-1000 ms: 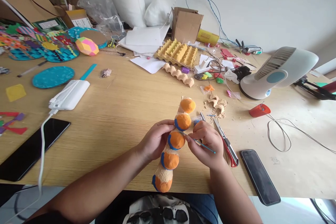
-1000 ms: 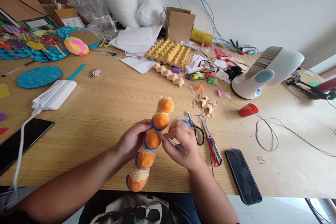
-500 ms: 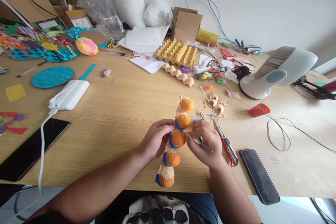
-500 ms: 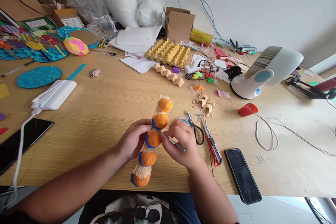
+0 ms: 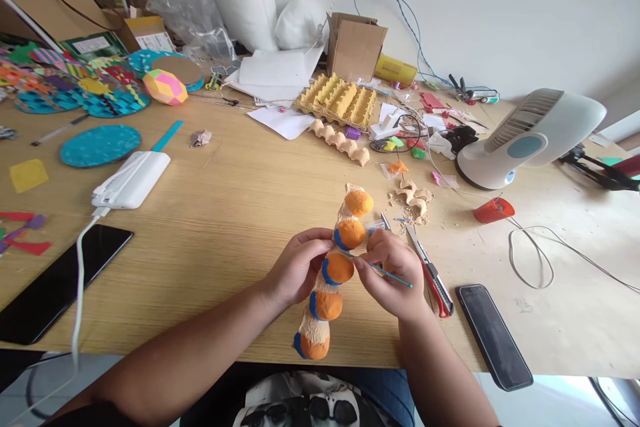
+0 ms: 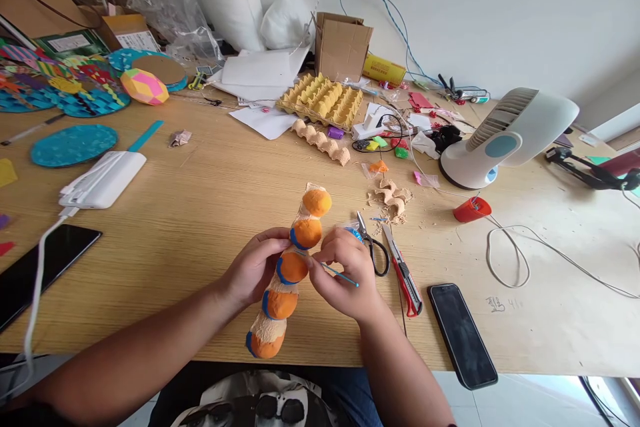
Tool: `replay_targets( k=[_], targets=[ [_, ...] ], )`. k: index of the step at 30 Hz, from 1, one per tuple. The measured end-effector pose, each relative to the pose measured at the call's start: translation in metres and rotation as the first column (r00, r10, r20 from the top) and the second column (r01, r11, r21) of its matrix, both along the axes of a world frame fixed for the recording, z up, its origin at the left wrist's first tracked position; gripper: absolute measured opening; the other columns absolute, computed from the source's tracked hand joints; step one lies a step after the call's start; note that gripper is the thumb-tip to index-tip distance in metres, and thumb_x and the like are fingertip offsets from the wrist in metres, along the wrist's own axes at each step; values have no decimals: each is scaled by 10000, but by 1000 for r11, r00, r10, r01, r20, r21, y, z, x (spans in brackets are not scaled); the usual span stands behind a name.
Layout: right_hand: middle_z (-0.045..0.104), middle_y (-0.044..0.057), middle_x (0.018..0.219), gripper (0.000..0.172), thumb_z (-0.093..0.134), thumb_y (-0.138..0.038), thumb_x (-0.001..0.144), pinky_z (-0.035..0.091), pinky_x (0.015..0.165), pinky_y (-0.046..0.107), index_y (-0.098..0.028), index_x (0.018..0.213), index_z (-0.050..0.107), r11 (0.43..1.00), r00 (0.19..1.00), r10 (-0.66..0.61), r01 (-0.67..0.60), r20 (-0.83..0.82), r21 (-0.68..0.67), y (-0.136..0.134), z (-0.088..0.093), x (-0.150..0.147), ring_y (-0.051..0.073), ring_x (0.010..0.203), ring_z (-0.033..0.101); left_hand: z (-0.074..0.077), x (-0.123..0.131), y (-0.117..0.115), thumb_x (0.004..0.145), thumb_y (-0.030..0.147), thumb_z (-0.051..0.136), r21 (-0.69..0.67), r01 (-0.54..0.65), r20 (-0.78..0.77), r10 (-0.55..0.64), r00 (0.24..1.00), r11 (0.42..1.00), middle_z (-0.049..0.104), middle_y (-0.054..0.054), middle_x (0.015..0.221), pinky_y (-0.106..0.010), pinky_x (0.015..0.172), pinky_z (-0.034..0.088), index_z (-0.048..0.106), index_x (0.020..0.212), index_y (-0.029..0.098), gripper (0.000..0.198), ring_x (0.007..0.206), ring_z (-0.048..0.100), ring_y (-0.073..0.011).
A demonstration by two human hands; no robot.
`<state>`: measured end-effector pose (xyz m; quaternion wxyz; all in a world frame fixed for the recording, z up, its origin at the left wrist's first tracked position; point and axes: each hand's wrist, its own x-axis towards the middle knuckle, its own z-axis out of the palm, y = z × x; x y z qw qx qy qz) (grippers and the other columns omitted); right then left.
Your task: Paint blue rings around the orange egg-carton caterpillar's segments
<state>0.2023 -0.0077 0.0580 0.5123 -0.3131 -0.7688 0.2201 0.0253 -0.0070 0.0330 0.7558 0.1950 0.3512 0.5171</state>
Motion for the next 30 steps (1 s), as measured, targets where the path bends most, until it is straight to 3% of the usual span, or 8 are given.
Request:
replay_targets(
  k=[5, 19, 30],
  targets=[
    [532, -33, 651, 221, 672, -60, 866, 432, 594, 302, -242, 787, 574, 1000, 999, -4, 5, -44, 31, 0, 0, 0, 148, 639, 531, 1, -1, 0, 690, 237, 781, 19, 13, 22, -14, 1000, 1000, 702, -31, 705, -274, 610, 453, 775, 773, 166, 110, 634, 602, -163],
    [557, -27, 668, 217, 701, -72, 882, 427, 569, 293, -244, 803, 596, 997, 997, -66, 68, -49, 35, 0, -6, -4, 148, 632, 556, 3, -2, -2, 703, 248, 787, 38, 86, 88, -89, 992, 996, 737, -54, 738, -295, 660, 507, 795, 782, 167, 113, 682, 648, -188],
    [543, -28, 640, 218, 700, -133, 899, 414, 550, 295, -235, 752, 574, 999, 993, -21, 15, -118, -53, -1, -11, -2, 144, 606, 521, 1, -2, -2, 700, 207, 804, 36, 16, 73, -19, 997, 999, 764, -55, 770, -292, 672, 509, 815, 814, 171, 121, 701, 662, -185]
  ],
)
